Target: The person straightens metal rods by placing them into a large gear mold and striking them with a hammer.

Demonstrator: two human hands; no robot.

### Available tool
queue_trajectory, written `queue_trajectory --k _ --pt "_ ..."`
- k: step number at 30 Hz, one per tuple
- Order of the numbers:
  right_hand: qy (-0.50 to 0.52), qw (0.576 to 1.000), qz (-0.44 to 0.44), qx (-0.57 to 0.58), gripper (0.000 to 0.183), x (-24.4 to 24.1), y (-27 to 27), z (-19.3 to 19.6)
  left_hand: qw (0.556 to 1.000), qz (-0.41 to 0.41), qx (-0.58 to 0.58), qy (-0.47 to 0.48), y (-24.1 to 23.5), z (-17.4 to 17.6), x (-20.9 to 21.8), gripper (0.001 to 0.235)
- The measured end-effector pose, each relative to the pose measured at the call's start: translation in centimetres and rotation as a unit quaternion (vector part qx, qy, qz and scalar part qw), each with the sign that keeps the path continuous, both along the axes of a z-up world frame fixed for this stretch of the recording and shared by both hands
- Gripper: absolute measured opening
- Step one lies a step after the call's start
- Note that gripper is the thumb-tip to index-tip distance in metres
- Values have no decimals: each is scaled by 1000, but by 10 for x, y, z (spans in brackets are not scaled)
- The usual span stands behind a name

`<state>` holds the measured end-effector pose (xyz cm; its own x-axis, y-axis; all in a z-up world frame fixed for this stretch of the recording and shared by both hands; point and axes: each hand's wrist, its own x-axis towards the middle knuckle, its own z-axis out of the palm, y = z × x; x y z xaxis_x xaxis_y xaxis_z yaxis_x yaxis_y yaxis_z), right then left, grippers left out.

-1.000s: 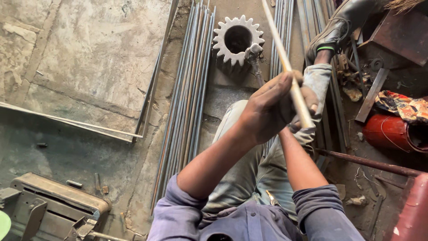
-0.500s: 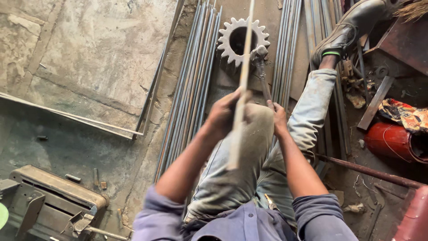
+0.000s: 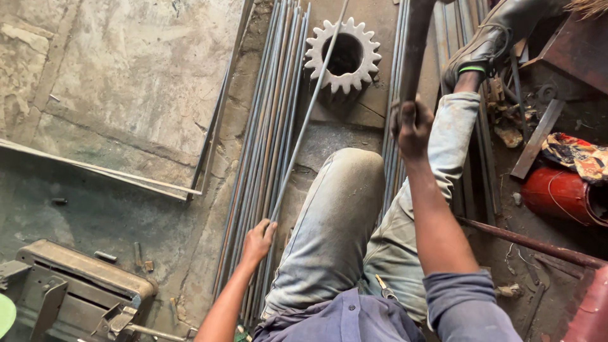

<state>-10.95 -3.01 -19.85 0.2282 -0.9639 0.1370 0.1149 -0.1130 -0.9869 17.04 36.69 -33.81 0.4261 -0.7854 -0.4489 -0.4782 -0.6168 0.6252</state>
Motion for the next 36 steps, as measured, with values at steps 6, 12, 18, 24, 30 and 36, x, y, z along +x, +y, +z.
queue_trajectory --k 6,12,18,24,30,36 --pt "164 986 -25 -38 41 35 -31 -62 999 -2 44 -20 47 26 -4 32" --pt "389 914 -67 98 50 8 5 -126 1000 17 13 22 100 27 -2 29" --pt "472 869 -66 132 57 -34 50 -131 994 44 -52 80 69 17 1 32" --pt "494 847 -31 196 53 -40 57 -101 946 -22 -119 301 -92 127 -2 32" --pt "496 848 -35 185 52 -37 57 -99 813 29 -109 571 -223 280 -57 26" --pt "451 892 -10 18 51 -40 57 -101 611 -2 -195 767 -292 324 -108 32"
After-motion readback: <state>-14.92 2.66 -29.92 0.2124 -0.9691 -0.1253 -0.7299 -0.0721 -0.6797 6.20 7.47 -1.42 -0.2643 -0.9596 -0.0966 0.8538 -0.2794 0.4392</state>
